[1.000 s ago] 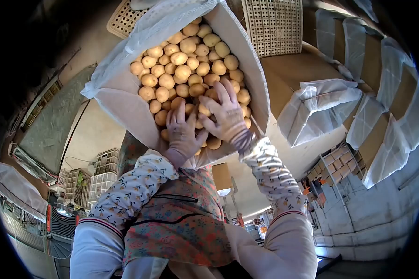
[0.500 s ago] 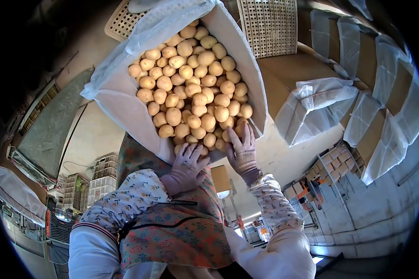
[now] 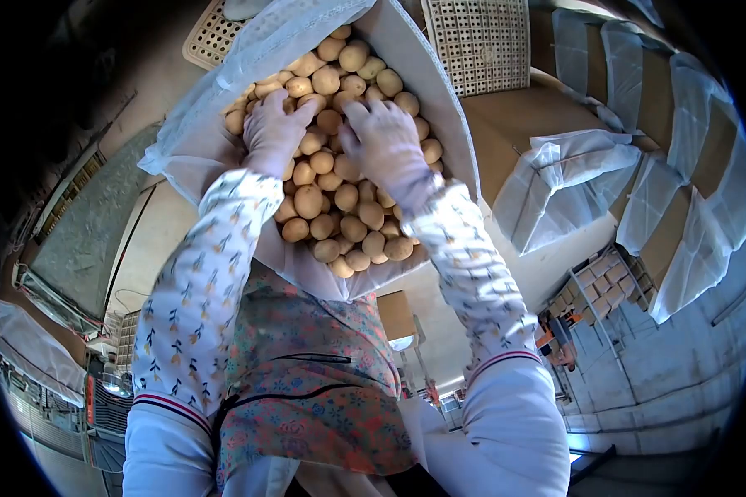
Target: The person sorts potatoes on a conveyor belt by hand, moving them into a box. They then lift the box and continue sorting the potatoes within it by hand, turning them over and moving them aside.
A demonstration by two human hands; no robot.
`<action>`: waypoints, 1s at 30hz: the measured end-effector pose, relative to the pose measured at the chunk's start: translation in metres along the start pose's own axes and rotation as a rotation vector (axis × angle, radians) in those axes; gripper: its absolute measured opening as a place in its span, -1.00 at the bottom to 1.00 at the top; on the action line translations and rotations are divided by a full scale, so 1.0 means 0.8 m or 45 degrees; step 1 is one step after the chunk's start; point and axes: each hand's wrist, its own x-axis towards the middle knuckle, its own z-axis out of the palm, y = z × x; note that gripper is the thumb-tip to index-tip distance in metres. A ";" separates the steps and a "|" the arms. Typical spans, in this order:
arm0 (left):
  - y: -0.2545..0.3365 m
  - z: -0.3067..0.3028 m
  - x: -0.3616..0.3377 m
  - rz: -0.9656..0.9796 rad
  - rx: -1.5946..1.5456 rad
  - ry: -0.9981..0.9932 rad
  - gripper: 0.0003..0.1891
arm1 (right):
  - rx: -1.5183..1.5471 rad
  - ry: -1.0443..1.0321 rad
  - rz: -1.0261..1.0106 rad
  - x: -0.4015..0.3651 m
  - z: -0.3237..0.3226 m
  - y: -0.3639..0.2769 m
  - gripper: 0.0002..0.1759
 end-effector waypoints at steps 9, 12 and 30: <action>0.002 0.042 0.018 0.194 0.430 0.123 -0.44 | 0.065 0.002 -0.007 -0.077 0.070 -0.017 -0.63; 0.004 0.037 0.019 0.190 0.376 0.157 -0.44 | 0.001 0.100 0.081 -0.034 0.047 0.000 -0.67; -0.019 -0.083 -0.173 0.258 -1.936 -0.476 -0.61 | 1.486 -0.156 -0.119 -0.046 -0.071 -0.073 -0.26</action>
